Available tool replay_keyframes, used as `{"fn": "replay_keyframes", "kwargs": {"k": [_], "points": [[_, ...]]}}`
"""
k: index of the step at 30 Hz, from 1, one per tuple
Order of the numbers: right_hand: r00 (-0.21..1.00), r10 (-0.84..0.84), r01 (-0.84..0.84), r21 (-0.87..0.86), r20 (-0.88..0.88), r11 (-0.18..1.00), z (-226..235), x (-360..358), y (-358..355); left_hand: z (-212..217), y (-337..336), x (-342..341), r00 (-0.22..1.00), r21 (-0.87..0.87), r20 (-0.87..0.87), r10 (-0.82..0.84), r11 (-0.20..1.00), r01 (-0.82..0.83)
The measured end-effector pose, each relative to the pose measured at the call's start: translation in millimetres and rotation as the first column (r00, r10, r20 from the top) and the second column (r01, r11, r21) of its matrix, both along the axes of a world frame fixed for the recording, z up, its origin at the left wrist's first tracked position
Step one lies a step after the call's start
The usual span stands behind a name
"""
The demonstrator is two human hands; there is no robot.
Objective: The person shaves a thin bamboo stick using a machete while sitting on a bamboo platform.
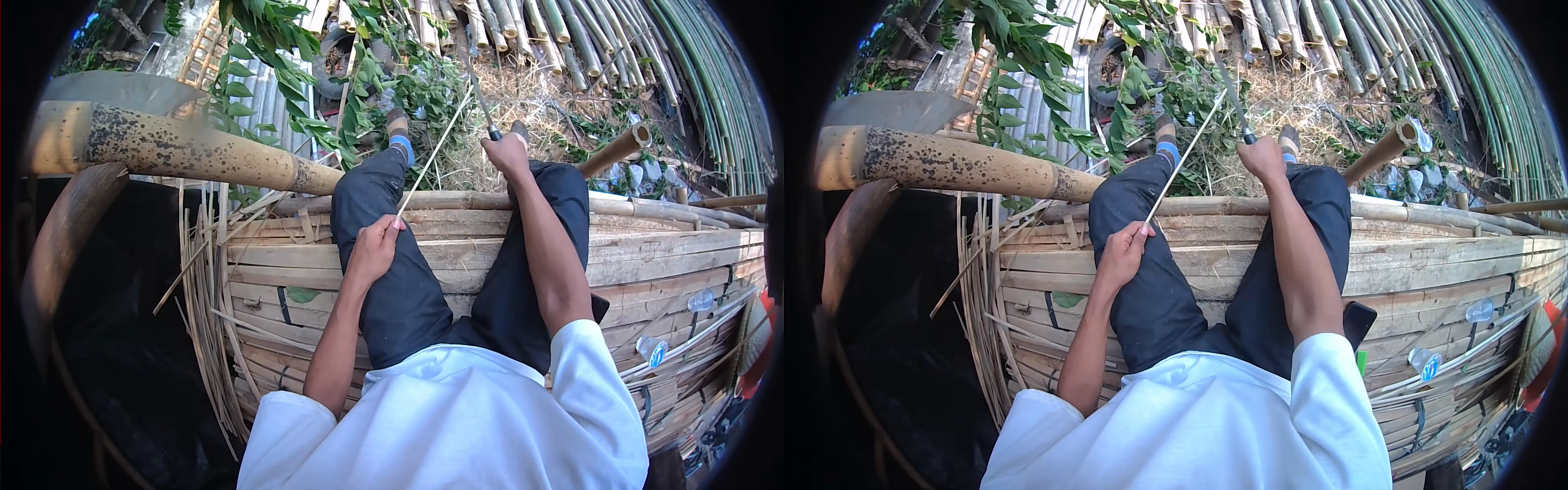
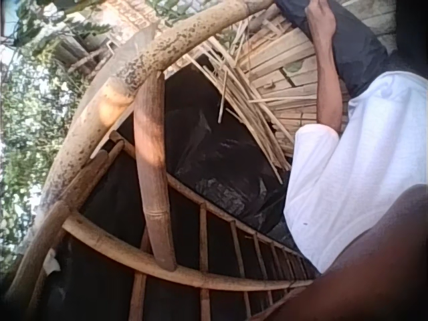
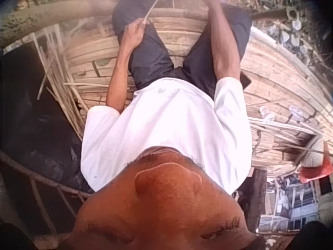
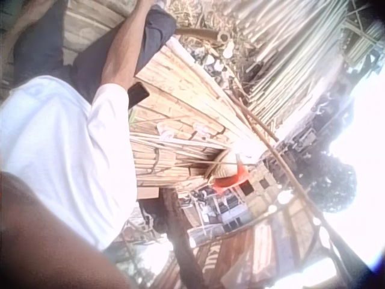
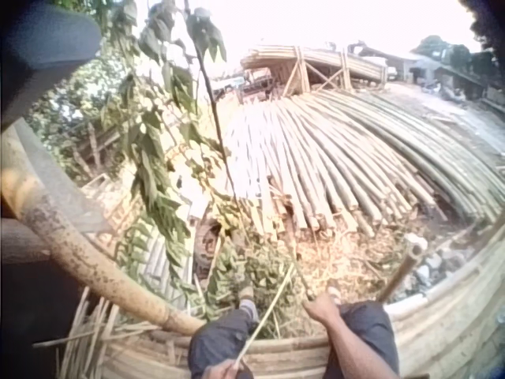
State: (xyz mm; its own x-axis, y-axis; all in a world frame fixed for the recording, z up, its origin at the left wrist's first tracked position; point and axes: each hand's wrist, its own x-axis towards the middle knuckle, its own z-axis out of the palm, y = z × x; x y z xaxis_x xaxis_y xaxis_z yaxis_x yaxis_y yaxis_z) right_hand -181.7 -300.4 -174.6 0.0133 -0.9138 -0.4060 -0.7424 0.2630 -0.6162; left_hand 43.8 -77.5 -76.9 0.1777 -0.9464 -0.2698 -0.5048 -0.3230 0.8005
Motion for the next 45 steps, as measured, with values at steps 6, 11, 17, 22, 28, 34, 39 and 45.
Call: {"fn": "replay_keyframes", "kwargs": {"k": [6,11,17,22,28,34,39,45], "points": [[0.394,-0.583,0.256,0.525,0.710,0.812,14.7,14.1,7.4,-1.4,5.5,-9.3,0.993,-0.040,0.115,0.011,0.999,-0.007],[0.434,-0.396,0.288,0.293,0.809,0.912,28.8,18.3,19.5,-15.0,1.1,-9.0,0.993,-0.075,-0.061,0.101,0.992,-0.105],[0.800,0.593,-0.513,-0.410,0.089,0.754,53.0,37.3,61.9,-3.4,-3.7,-12.2,0.980,0.063,-0.021,0.196,0.979,-0.195],[0.597,0.795,-0.770,-0.353,-0.108,0.531,54.2,58.4,94.8,-5.6,-1.0,-14.9,0.971,-0.018,0.017,0.239,0.971,-0.238],[0.745,0.659,-0.662,-0.238,-0.103,0.711,45.7,49.7,78.1,-13.7,0.3,-5.0,0.958,-0.080,-0.074,0.278,0.956,-0.284],[0.808,0.585,-0.586,-0.203,-0.068,0.785,39.9,41.5,67.6,-7.5,2.6,-10.1,0.964,-0.098,0.015,0.265,0.960,-0.262],[0.748,0.660,-0.662,-0.155,-0.068,0.734,47.3,49.5,72.6,-6.4,3.8,-3.3,0.982,-0.048,-0.001,0.188,0.981,-0.188],[0.793,0.609,-0.603,-0.189,-0.030,0.775,48.6,49.0,64.6,-20.2,5.6,8.6,0.981,-0.013,-0.072,0.180,0.983,-0.181]]}}
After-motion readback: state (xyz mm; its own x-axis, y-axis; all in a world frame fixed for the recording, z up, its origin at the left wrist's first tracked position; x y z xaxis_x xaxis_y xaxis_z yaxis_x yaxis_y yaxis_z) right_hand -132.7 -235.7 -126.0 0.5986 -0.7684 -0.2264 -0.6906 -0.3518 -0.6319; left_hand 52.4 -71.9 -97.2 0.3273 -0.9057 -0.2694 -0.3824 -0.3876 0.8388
